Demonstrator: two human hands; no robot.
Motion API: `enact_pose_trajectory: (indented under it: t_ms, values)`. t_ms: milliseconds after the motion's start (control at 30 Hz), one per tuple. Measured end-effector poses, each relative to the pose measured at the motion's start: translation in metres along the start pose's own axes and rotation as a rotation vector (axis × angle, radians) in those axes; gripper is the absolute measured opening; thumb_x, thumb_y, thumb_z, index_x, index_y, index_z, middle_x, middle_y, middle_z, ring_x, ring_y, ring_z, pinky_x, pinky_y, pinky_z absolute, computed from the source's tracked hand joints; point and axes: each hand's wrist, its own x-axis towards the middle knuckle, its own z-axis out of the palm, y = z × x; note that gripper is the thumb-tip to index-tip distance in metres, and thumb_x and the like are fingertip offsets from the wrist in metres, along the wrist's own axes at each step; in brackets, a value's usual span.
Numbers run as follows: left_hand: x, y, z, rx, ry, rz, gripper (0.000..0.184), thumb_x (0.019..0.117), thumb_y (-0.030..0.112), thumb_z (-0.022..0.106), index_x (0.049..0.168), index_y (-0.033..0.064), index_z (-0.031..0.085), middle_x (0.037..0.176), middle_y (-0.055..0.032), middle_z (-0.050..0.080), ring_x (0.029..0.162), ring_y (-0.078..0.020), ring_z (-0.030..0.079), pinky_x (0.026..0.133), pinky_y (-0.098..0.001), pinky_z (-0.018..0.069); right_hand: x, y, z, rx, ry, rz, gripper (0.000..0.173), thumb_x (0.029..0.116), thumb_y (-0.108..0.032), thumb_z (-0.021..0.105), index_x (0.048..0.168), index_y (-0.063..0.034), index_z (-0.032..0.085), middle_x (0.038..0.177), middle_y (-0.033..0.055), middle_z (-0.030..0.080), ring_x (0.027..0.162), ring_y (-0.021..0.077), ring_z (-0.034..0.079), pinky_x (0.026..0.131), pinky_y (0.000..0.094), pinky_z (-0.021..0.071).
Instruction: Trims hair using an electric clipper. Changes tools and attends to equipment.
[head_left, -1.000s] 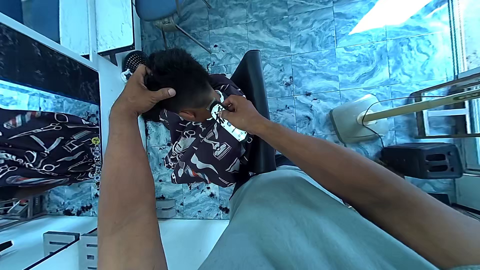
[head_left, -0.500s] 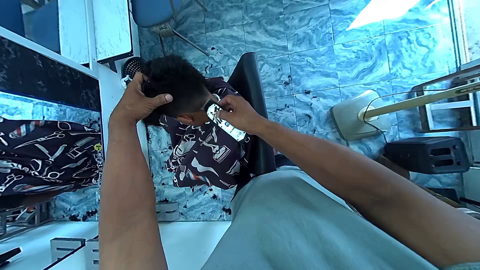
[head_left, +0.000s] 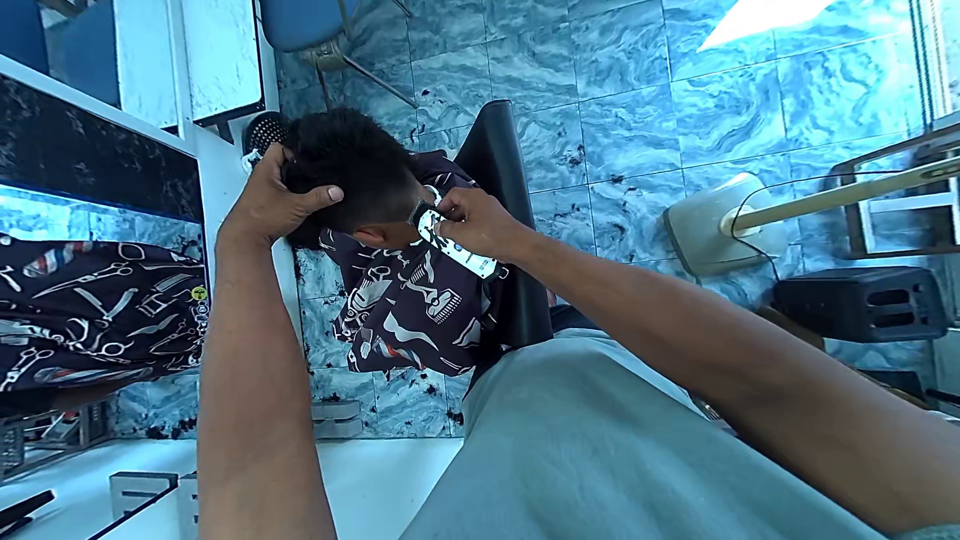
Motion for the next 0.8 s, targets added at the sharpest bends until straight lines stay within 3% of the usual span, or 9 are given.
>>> enact_pose_trajectory:
  t_ms: [233,333,467,600,700,800]
  values:
    - [-0.002,0.0,0.001,0.0,-0.003,0.003,0.068,0.0761,0.026,0.089,0.127,0.0054,0.047,0.119,-0.0108,0.063,0.11,-0.0127,0.064,0.098,-0.0349,0.0534,0.001,0.004,-0.008,0.076,-0.041,0.05,0.031,0.095,-0.02,0.069,0.12,-0.0031,0.064,0.099,0.0133,0.072,0.087,0.0228,0.071,0.079,0.0451,0.0594]
    - [-0.005,0.001,0.002,0.005,0.01,0.002,0.07,0.0759,0.027,0.088,0.128,0.0035,0.047,0.12,-0.0129,0.063,0.11,-0.0151,0.064,0.098,-0.0379,0.0532,0.001,0.001,-0.013,0.176,-0.063,0.012,0.031,0.0991,-0.018,0.067,0.126,-0.0027,0.061,0.103,0.0132,0.073,0.088,0.02,0.072,0.08,0.0393,0.0606]
    - [-0.007,0.004,0.002,0.004,0.01,-0.021,0.071,0.075,0.027,0.089,0.128,0.0044,0.047,0.12,-0.0123,0.063,0.11,-0.0151,0.064,0.098,-0.0381,0.0536,0.009,0.0,-0.022,-0.03,-0.121,0.067,0.028,0.0945,-0.019,0.07,0.117,-0.0025,0.067,0.102,0.0145,0.071,0.09,0.0245,0.07,0.081,0.0476,0.058]
    - [-0.007,0.0,0.001,-0.022,0.002,-0.027,0.071,0.0735,0.026,0.089,0.127,0.0065,0.047,0.118,-0.0101,0.063,0.107,-0.0127,0.064,0.096,-0.035,0.0543,0.014,-0.004,-0.03,0.05,-0.16,0.061,0.028,0.0974,-0.019,0.068,0.121,-0.0032,0.066,0.103,0.014,0.07,0.089,0.0213,0.07,0.08,0.042,0.0594]
    - [-0.007,0.001,0.0,-0.029,-0.001,-0.038,0.072,0.0731,0.024,0.09,0.127,0.0057,0.047,0.118,-0.011,0.064,0.108,-0.0138,0.064,0.096,-0.0362,0.0547,0.017,-0.008,-0.035,-0.058,-0.176,0.103,0.023,0.0939,-0.017,0.071,0.112,-0.0036,0.07,0.099,0.0135,0.071,0.085,0.022,0.069,0.078,0.044,0.0582]
    - [-0.007,0.002,-0.001,-0.036,-0.003,-0.044,0.071,0.0735,0.022,0.09,0.127,0.0053,0.047,0.118,-0.0112,0.064,0.109,-0.0136,0.064,0.097,-0.0357,0.0544,0.02,-0.01,-0.039,0.021,-0.18,0.102,0.024,0.0964,-0.017,0.069,0.115,-0.0033,0.068,0.101,0.0135,0.07,0.086,0.0208,0.068,0.078,0.0416,0.0582]
